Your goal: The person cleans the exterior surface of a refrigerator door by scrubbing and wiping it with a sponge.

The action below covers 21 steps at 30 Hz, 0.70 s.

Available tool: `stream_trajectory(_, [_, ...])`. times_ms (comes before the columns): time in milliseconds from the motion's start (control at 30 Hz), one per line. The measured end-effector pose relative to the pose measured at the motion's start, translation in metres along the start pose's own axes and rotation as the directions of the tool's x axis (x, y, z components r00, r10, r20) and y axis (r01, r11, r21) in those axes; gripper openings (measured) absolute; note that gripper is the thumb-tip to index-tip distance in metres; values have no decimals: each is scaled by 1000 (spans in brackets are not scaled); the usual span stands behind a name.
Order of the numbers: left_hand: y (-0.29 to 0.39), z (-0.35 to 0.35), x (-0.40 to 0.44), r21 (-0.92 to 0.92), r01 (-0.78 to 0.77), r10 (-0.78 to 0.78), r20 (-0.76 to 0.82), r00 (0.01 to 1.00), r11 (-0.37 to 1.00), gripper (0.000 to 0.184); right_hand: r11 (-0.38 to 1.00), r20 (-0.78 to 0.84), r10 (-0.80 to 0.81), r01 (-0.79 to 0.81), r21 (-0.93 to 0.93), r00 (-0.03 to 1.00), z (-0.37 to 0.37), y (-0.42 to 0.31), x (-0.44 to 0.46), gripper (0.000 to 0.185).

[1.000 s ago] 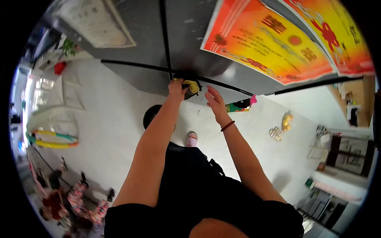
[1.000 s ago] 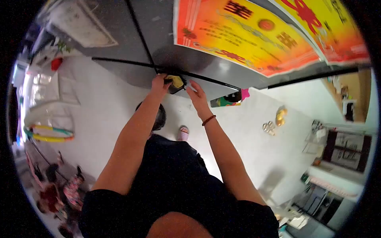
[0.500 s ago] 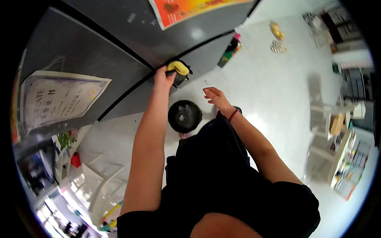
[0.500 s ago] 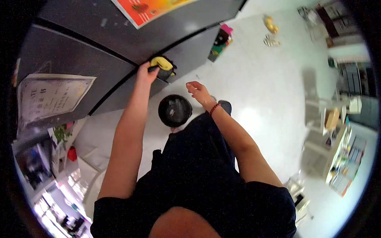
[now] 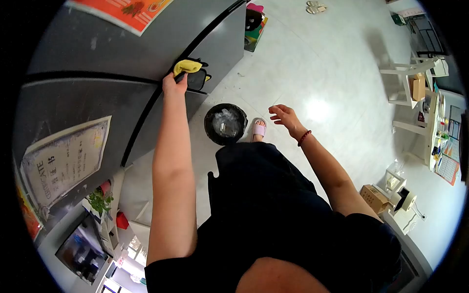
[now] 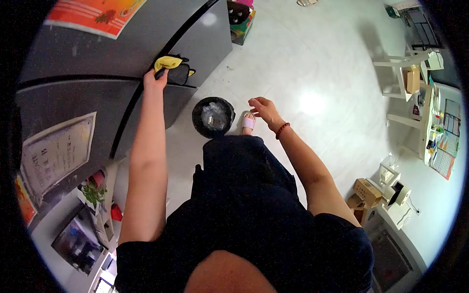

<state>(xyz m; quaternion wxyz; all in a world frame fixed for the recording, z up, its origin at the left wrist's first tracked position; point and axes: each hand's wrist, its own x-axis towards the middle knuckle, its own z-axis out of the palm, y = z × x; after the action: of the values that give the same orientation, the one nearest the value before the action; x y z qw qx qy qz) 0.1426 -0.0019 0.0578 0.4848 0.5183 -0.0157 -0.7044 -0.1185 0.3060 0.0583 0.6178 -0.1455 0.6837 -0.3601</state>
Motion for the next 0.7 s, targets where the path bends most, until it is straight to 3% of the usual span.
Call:
stream_trajectory(100, [5,7,-8,51,11,-10,-27,1000,999,38,1000,37,17,-17,1,999,-8,1,1,36])
stream_trajectory(333, [9,-3,18,-25,62,-63,-38,997,998,36,999,64,-4,6,-39,998,-35,-9,10,38])
stream_trajectory(567, [7,8,3,-38,42,-47,-124,991,998,36,999,19,-41,40,30,999,-48,-2,8,38])
stream_trajectory(700, [7,10,-4,-47,51,-55,-89,994,998,36,996,19,-23,22,86,1000,-44,6,14,38])
